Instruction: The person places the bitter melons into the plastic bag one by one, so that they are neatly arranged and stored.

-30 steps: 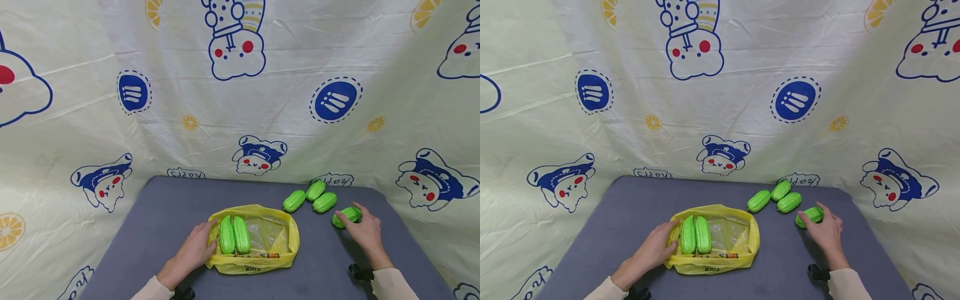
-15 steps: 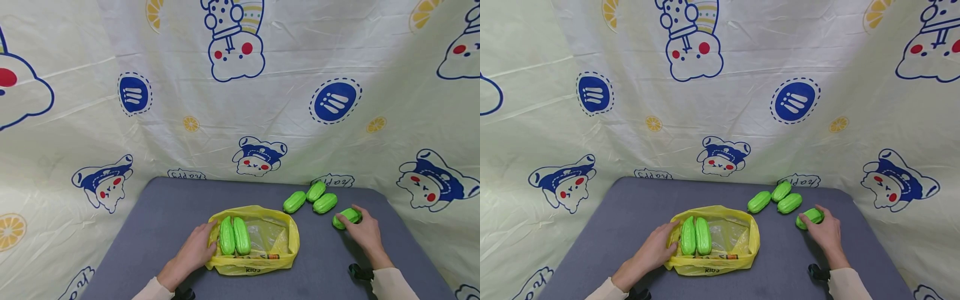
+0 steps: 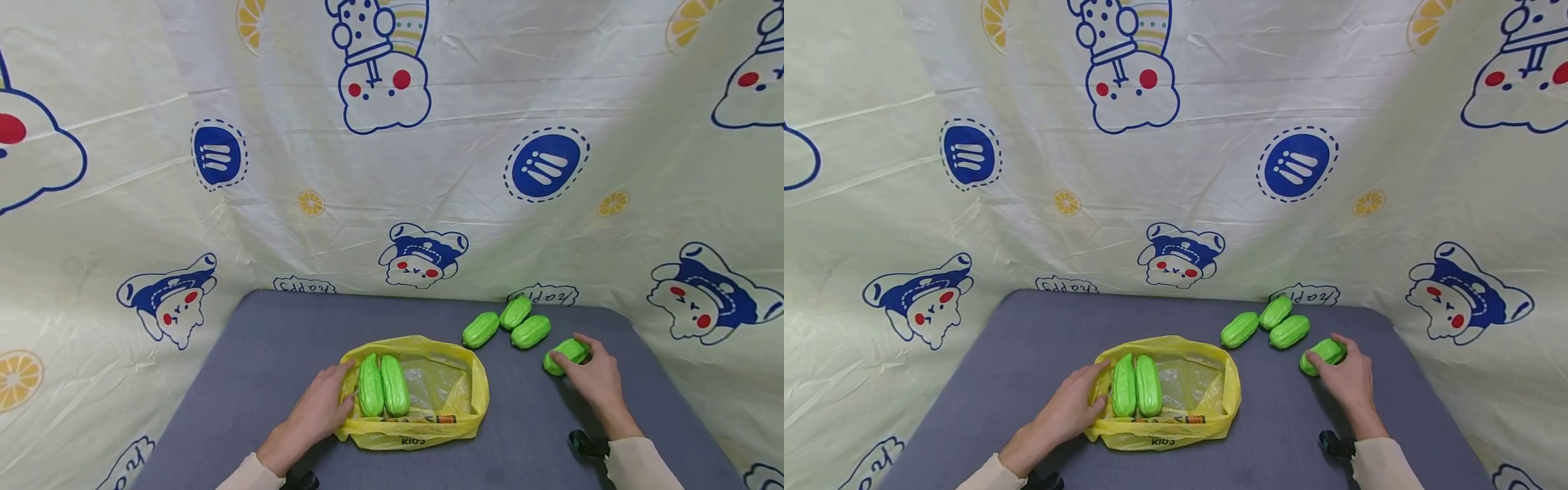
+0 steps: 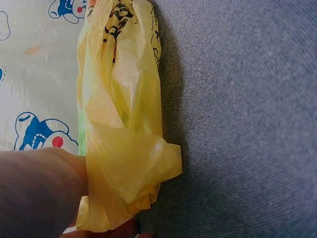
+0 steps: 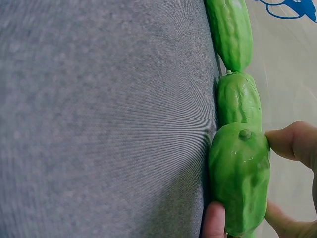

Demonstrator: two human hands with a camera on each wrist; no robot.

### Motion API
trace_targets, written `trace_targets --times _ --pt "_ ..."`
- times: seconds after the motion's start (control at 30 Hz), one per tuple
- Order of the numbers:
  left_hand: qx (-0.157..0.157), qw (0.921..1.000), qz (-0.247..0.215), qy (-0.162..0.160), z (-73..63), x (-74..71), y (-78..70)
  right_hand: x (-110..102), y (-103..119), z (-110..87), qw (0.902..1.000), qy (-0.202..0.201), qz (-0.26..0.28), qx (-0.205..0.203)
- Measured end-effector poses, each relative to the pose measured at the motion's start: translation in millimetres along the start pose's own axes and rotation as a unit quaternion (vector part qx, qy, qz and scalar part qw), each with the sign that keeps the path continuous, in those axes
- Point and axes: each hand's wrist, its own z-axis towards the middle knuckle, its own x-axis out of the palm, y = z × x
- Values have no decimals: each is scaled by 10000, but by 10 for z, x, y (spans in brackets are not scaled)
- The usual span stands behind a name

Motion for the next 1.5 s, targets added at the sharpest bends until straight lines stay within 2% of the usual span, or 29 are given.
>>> trace_targets --times 0.33,0.63,1.5 --pt "33 10000 -79 9 -8 -24 -6 -33 9 -20 9999 -38 76 56" --pt "72 9999 -99 8 -3 -27 -2 -58 59 -59 9997 110 184 98" --pt "21 9999 -122 55 -6 -43 11 -3 238 -145 9986 284 444 20"
